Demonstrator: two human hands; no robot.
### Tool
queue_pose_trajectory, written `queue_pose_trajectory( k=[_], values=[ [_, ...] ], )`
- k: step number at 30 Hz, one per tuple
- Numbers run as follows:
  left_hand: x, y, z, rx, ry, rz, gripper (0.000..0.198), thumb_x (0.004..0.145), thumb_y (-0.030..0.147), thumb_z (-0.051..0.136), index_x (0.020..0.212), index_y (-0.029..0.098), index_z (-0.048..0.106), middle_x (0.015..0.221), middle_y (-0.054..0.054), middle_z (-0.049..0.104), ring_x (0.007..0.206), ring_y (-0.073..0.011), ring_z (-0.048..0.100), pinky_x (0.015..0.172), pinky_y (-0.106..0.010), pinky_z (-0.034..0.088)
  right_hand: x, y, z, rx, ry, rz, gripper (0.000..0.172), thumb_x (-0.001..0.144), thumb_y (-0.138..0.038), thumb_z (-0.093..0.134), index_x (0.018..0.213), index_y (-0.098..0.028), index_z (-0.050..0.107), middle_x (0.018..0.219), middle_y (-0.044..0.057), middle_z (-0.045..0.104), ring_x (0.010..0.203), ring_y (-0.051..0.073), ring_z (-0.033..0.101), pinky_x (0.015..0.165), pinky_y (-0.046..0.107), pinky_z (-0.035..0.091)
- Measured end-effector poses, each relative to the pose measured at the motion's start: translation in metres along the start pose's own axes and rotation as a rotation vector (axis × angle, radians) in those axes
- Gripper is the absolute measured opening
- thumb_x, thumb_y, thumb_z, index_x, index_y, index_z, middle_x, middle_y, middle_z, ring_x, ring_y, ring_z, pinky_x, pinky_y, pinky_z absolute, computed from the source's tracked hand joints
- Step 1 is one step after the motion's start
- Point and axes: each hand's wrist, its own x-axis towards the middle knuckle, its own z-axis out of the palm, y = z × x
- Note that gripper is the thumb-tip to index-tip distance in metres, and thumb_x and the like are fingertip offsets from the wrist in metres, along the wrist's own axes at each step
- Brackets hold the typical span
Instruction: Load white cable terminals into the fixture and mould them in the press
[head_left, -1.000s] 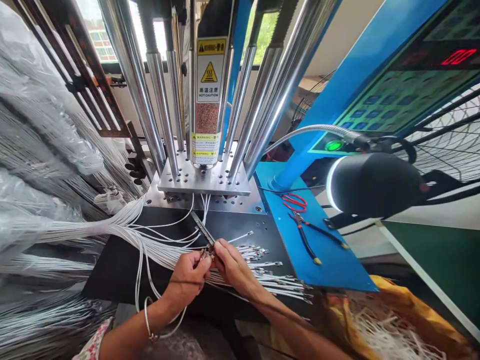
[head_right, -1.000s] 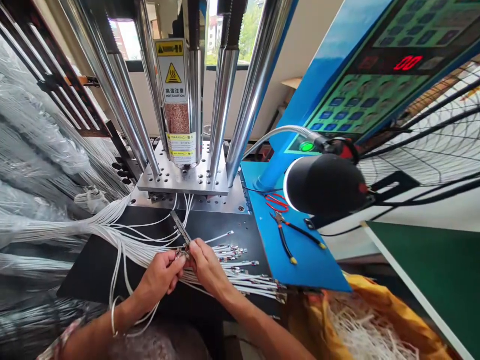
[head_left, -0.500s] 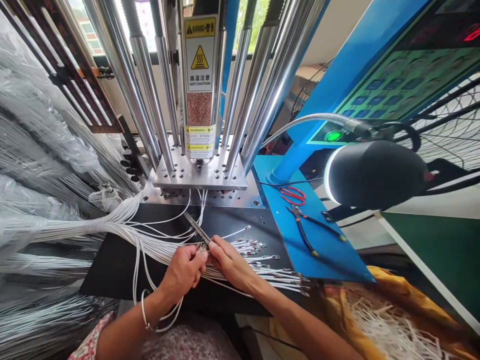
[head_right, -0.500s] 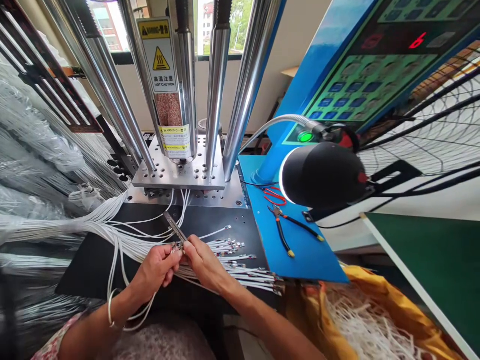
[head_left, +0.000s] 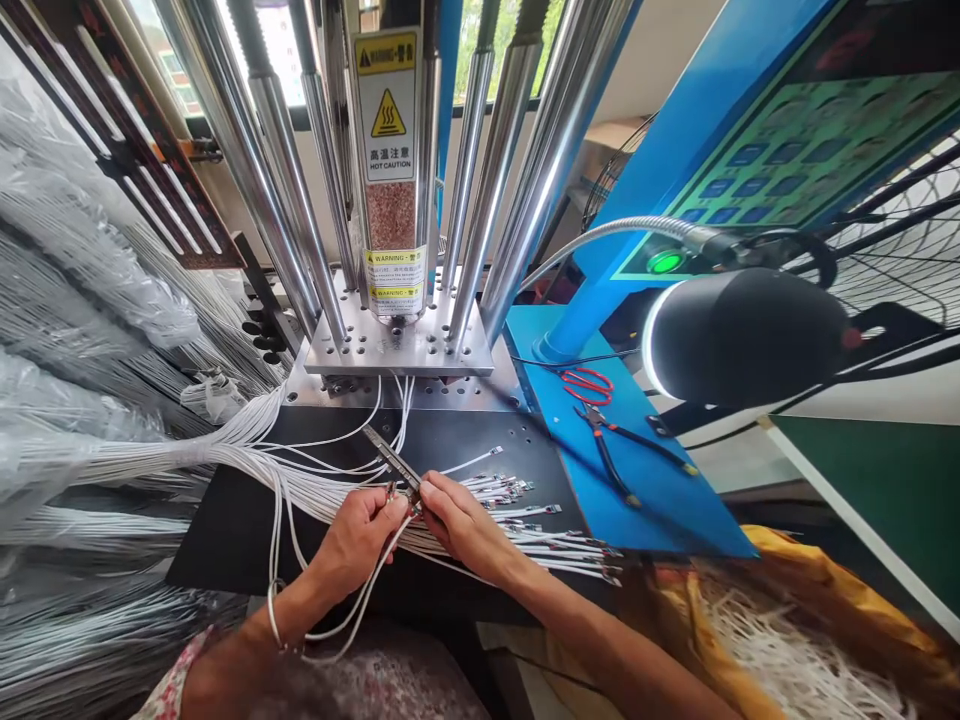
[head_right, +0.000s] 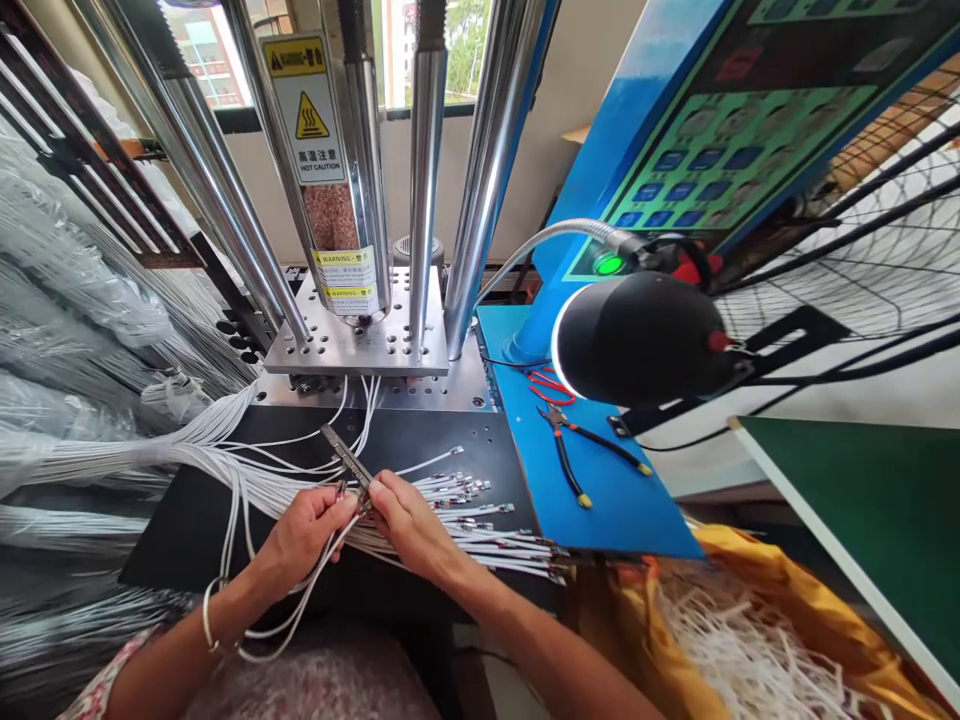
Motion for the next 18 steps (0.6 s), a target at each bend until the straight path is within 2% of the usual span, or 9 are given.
queue_pose_trajectory(
  k=[3,7,9,11,13,15,16,18],
  values=[
    [0.0,-0.001,0.001,-0.018,0.014,-0.008,0.043,0.086,0.056,0.053,0.069,0.017,0.056,0.054,0.004,0.047,0.045,-0.0103,0.045,0.044,-0.021,0.038,0.0,0.0,-0.002,-0.093,-0.003,-0.038,0.033,0.096,-0.043,0.038,0.072,-0.022,0.035,0.064,-0.006,0.034,0.056,0.011,0.031,0.052,0.025,0.026],
    [0.001,-0.003,0.001,-0.098,-0.011,-0.027,0.043,0.085,0.055,0.056,0.063,0.018,0.05,0.052,0.005,0.044,0.043,-0.0081,0.039,0.042,-0.019,0.033,-0.001,-0.002,-0.004,-0.384,0.006,-0.128,0.031,0.098,-0.039,0.034,0.073,-0.022,0.038,0.066,-0.004,0.041,0.061,0.013,0.037,0.058,0.027,0.029],
    [0.002,-0.004,0.0,-0.099,-0.051,-0.037,0.044,0.085,0.054,0.056,0.062,0.018,0.049,0.053,0.003,0.047,0.045,-0.0091,0.042,0.043,-0.02,0.036,-0.001,-0.002,-0.004,-0.451,0.015,-0.144,0.031,0.098,-0.038,0.033,0.073,-0.022,0.039,0.067,-0.003,0.043,0.062,0.014,0.038,0.059,0.027,0.029],
    [0.002,-0.004,-0.004,-0.037,-0.052,-0.016,0.043,0.088,0.054,0.053,0.066,0.017,0.054,0.057,0.0,0.054,0.049,-0.0115,0.049,0.047,-0.022,0.041,-0.001,0.001,-0.004,-0.411,0.034,-0.123,0.03,0.098,-0.039,0.033,0.074,-0.022,0.038,0.066,-0.004,0.042,0.062,0.014,0.038,0.058,0.027,0.028],
    [0.003,-0.003,-0.009,0.033,0.066,0.049,0.038,0.09,0.051,0.05,0.08,0.016,0.059,0.059,0.0,0.057,0.051,-0.012,0.051,0.05,-0.022,0.041,0.0,0.003,-0.004,-0.318,0.071,-0.099,0.031,0.098,-0.04,0.033,0.073,-0.022,0.037,0.065,-0.005,0.04,0.06,0.013,0.037,0.056,0.026,0.028],
    [0.004,-0.004,-0.014,0.023,0.221,0.11,0.034,0.091,0.05,0.05,0.093,0.017,0.06,0.056,0.004,0.051,0.048,-0.0101,0.044,0.048,-0.02,0.036,0.0,0.005,-0.004,-0.233,0.104,-0.094,0.032,0.098,-0.041,0.034,0.072,-0.022,0.035,0.063,-0.005,0.038,0.058,0.013,0.036,0.055,0.026,0.028],
    [0.005,-0.004,-0.016,-0.012,0.257,0.118,0.035,0.092,0.05,0.049,0.096,0.017,0.059,0.055,0.006,0.047,0.047,-0.009,0.04,0.046,-0.019,0.033,0.0,0.006,-0.004,-0.198,0.109,-0.095,0.032,0.098,-0.04,0.035,0.071,-0.022,0.035,0.063,-0.005,0.038,0.058,0.013,0.035,0.054,0.026,0.028],
    [0.005,-0.004,-0.016,-0.111,0.243,0.084,0.038,0.092,0.052,0.049,0.093,0.016,0.06,0.056,0.006,0.043,0.045,-0.0068,0.034,0.042,-0.017,0.027,0.0,0.007,-0.004,-0.138,0.092,-0.091,0.032,0.097,-0.041,0.036,0.071,-0.022,0.035,0.062,-0.005,0.036,0.056,0.012,0.034,0.053,0.025,0.028]
  ],
)
